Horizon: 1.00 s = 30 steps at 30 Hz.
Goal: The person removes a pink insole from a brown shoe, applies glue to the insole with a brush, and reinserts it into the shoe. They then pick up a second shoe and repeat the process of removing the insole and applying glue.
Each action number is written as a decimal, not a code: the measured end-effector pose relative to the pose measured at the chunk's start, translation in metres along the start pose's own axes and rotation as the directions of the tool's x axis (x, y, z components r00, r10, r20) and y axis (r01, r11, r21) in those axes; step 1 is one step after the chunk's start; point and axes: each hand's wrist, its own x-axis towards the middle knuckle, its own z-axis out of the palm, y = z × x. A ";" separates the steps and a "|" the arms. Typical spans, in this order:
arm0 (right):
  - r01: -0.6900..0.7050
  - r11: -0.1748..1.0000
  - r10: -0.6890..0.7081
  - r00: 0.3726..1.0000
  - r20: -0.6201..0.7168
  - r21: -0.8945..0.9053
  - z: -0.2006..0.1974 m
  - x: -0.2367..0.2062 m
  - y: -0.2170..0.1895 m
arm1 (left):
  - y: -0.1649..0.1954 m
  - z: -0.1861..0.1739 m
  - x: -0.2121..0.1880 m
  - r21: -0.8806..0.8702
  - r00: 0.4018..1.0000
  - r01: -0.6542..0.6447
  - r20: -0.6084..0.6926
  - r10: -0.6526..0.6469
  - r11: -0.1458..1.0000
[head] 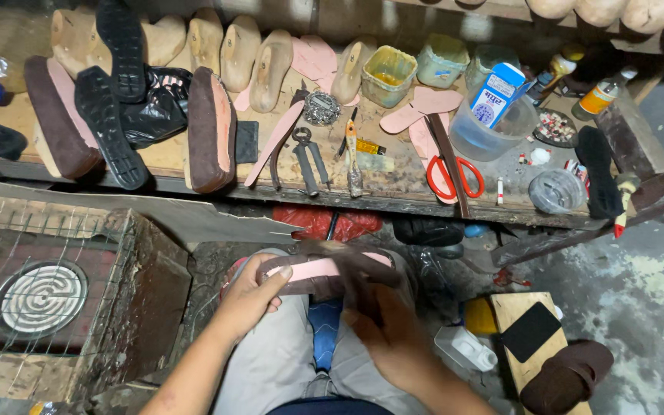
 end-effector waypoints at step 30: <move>-0.092 0.891 0.154 0.982 0.106 -0.444 -0.001 -0.022 0.044 | 0.059 0.048 0.028 0.670 0.980 -0.163 0.197 0.039 0.724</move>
